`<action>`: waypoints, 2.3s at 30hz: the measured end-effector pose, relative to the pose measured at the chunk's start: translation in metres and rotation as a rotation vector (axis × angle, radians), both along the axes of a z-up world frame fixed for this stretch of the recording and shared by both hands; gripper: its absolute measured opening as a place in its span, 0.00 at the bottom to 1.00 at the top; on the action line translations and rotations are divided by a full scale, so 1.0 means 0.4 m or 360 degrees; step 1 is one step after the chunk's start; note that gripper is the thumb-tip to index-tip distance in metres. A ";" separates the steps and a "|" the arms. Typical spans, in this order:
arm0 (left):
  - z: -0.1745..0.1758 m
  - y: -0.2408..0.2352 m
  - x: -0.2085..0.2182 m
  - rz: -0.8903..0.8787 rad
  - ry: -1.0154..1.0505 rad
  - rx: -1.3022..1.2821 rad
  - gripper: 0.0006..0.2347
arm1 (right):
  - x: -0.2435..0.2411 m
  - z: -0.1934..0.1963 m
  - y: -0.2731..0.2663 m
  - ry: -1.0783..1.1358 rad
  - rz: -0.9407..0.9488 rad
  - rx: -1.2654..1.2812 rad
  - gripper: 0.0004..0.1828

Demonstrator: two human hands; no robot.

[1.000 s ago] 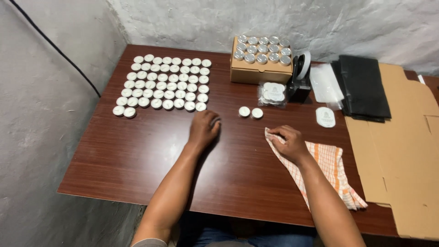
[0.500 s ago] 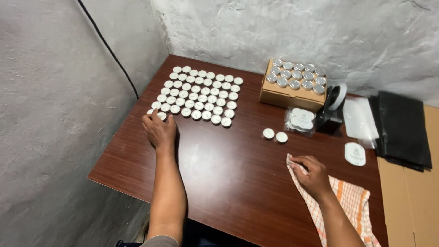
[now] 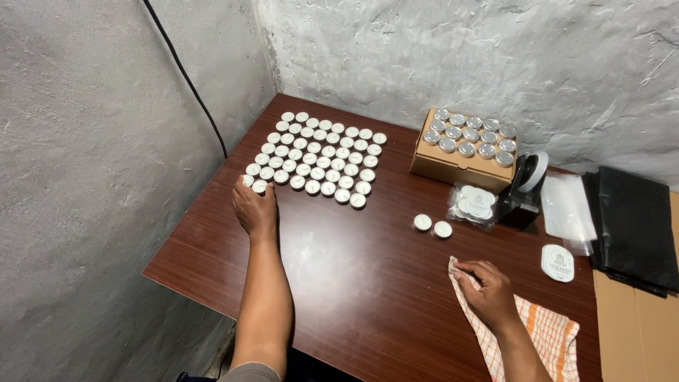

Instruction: Cleaning small tea light candles with a cloth and placing them into a plastic bag for packaging.

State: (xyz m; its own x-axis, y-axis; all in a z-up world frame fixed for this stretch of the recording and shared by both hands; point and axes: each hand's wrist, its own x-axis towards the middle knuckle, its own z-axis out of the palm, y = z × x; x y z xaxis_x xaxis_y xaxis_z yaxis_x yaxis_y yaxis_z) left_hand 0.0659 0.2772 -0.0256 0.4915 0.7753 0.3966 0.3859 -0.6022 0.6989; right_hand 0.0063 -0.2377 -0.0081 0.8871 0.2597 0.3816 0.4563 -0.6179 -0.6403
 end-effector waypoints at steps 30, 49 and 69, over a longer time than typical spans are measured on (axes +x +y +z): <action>0.047 -0.377 -0.001 -0.1304 -0.0378 0.0070 0.23 | 0.007 -0.021 0.006 -0.0452 -0.0012 -0.0201 0.05; 0.003 -0.592 -0.067 -0.2067 -0.0141 -0.0217 0.19 | 0.041 -0.097 0.043 -0.0264 -0.0021 -0.0557 0.08; 0.082 -0.665 -0.109 -0.2545 -0.0053 -0.0440 0.18 | -0.020 0.014 0.057 0.0121 0.0188 0.0445 0.07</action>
State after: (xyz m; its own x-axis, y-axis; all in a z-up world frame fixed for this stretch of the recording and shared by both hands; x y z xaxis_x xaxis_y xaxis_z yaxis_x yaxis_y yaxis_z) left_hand 0.0224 0.0114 0.0071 0.8168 -0.4462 0.3657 -0.4939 -0.2134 0.8429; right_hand -0.0016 -0.2148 -0.0023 0.8858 0.2569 0.3866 0.4588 -0.3584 -0.8131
